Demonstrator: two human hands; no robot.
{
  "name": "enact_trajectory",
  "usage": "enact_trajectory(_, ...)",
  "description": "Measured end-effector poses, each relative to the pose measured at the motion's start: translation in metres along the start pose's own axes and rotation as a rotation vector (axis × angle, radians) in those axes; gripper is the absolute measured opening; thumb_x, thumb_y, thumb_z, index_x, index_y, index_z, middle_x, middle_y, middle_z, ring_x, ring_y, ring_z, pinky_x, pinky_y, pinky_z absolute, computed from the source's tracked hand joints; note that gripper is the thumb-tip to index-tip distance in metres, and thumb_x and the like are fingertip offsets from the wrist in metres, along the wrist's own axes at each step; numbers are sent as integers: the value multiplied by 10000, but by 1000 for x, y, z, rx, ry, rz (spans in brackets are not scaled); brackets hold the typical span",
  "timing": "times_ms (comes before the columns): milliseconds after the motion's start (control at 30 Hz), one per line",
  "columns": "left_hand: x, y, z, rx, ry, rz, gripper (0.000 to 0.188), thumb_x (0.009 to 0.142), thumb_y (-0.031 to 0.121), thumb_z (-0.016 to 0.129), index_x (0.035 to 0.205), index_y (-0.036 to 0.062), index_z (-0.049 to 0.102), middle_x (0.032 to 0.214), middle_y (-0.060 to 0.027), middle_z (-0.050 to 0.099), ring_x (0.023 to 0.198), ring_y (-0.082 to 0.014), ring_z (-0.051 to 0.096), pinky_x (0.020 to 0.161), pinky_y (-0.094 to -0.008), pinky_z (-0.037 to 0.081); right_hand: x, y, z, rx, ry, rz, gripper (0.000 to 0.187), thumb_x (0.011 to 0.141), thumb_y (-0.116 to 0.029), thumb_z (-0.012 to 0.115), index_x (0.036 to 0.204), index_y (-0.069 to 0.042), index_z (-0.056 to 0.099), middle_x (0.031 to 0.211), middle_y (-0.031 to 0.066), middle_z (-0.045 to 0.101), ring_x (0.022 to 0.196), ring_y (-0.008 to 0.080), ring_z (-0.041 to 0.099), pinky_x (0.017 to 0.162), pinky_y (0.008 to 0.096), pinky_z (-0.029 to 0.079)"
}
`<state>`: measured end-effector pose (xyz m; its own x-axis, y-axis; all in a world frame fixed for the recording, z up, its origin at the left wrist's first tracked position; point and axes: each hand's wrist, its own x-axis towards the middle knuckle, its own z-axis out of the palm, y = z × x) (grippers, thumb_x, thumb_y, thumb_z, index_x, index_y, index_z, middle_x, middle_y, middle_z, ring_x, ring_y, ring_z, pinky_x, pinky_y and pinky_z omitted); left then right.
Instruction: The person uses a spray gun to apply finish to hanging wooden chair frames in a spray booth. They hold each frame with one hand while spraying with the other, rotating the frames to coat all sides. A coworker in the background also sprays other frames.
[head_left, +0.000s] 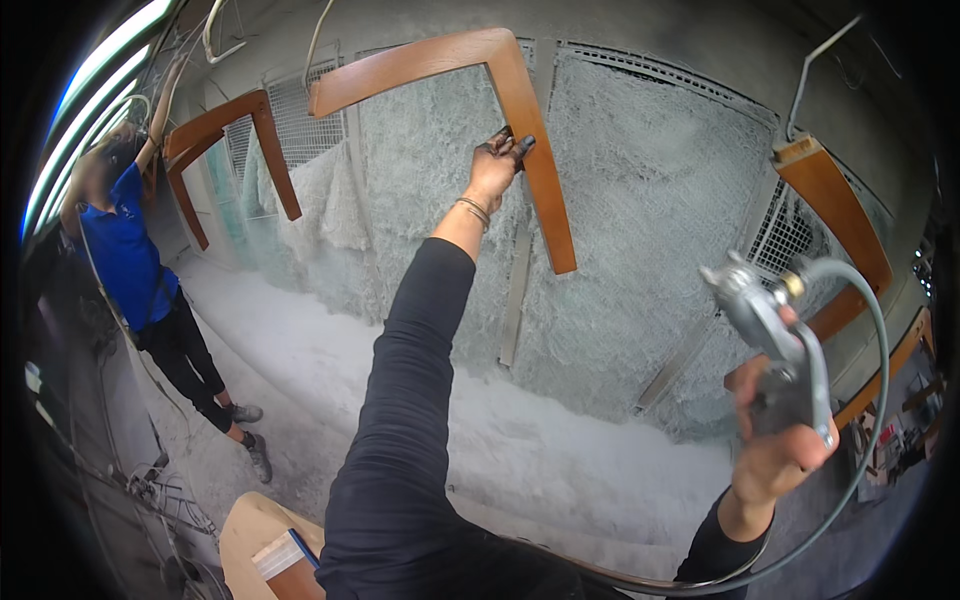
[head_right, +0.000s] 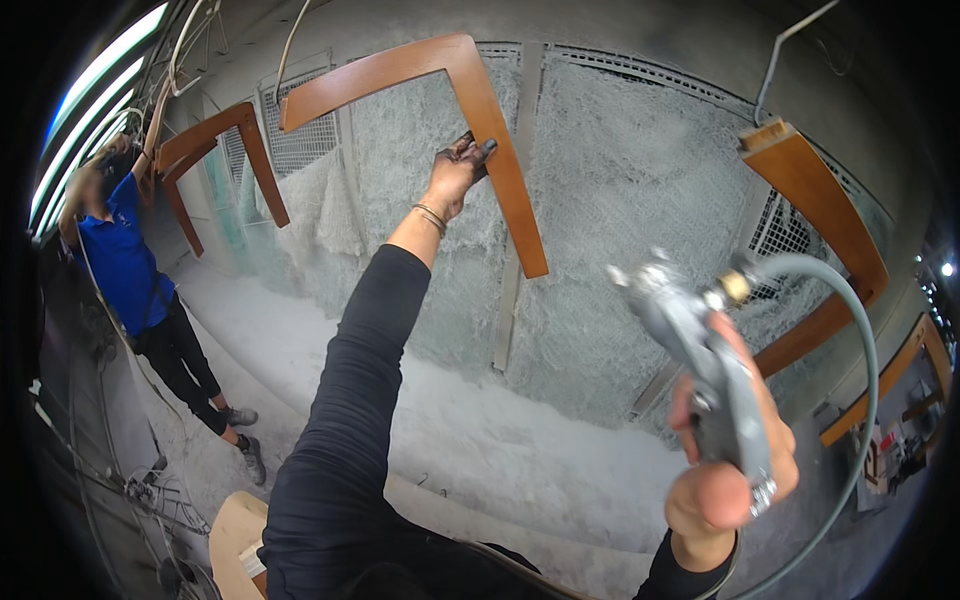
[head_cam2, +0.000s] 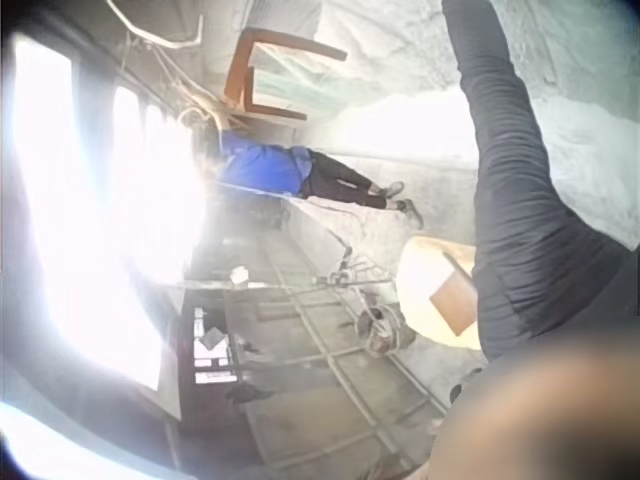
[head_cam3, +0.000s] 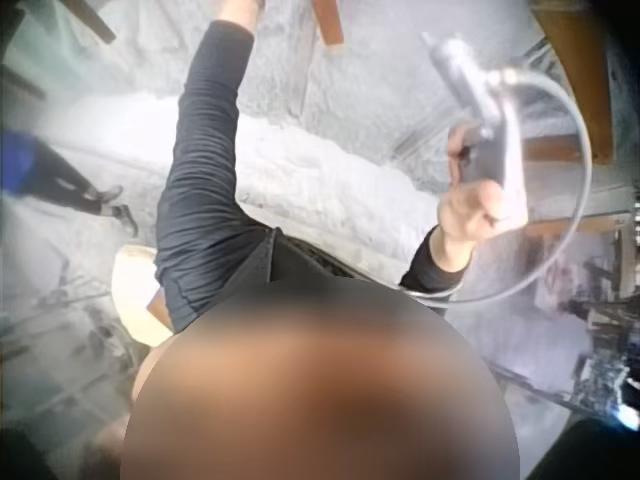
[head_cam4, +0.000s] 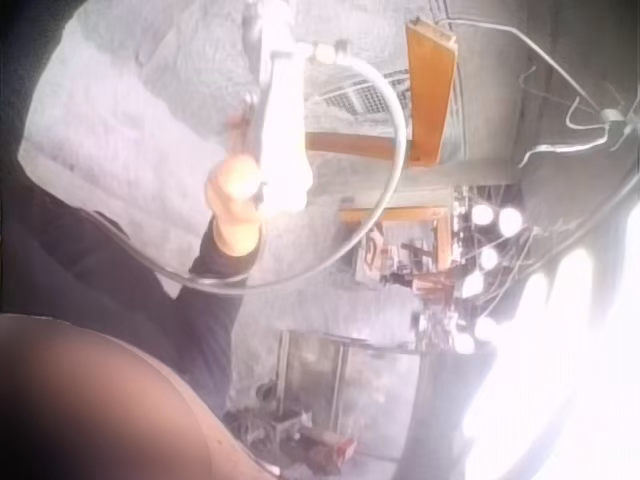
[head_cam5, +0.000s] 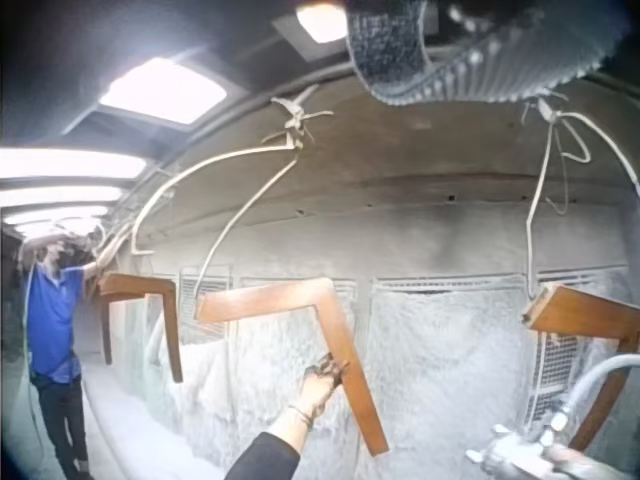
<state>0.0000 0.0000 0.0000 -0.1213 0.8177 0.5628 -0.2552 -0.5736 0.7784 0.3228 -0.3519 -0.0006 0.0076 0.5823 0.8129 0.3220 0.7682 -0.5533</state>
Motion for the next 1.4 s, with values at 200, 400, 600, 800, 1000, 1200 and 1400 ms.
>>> enact_trajectory(200, 8, -2, -24, 44, 168, 81, 530, 913, 89, 730, 1370, -70, 515, 1264, -130, 662, 1134, -182, 631, 966, -285, 496, 30, -13, 91, 194, -217, -470, 1030, 828, -836, 439, 1256, 79, 639, 747, 106, 638, 505, 73, 522, 442, 202, 365)
enact_trajectory(400, 7, 2, -41, 146, 207, 115, 457, 918, 84, 718, 1336, -23, 569, 1212, -104, 689, 1069, -165, 653, 933, -290, 514, 29, -18, 77, 168, -109, -306, 1011, 795, -798, 526, 1277, 87, 615, 766, 130, 682, 561, 100, 587, 460, 223, 429)
enact_trajectory(600, 7, 5, -46, 49, 180, 99, 439, 931, 81, 702, 1335, -23, 566, 1220, -104, 684, 1105, -168, 638, 971, -290, 496, 2, 0, 42, -40, 110, -70, 1022, 838, -828, 455, 1295, 72, 615, 647, 54, 602, 519, 58, 491, 451, 192, 314)
enact_trajectory(800, 2, 8, -57, 51, 188, 66, 439, 934, 101, 709, 1331, -22, 570, 1221, -103, 684, 1110, -171, 635, 956, -289, 488, -1, -6, 46, -85, 23, -16, 965, 888, -786, 455, 1301, 72, 613, 632, 40, 582, 492, 47, 445, 454, 198, 285)
enact_trajectory(1000, 1, 13, -77, 102, 174, 51, 665, 934, 143, 707, 1508, 44, 386, 1467, -148, 508, 1338, -233, 486, 1083, -319, 394, 26, -18, 63, 121, 300, -108, 1168, 775, -918, 322, 1345, 84, 504, 666, 3, 522, 481, 39, 380, 427, 193, 279)
enact_trajectory(1200, -55, 98, -186, 24, 577, 225, 749, 1012, 510, 468, 1585, 93, 228, 1627, -162, 263, 1498, -298, 248, 1210, -493, 168, -10, 12, 52, -83, -97, 11, 866, 931, -730, 451, 1196, 76, 627, 670, 36, 585, 508, 32, 448, 436, 190, 289)
enact_trajectory(1400, -93, 278, -273, -29, 576, 463, 708, 999, 579, 466, 1507, 90, 402, 1499, -88, 471, 1356, -255, 444, 1072, -426, 396, -65, 35, 44, -55, -396, 318, 663, 884, -530, 697, 1198, 54, 682, 1025, 178, 747, 679, 95, 641, 647, 253, 518)
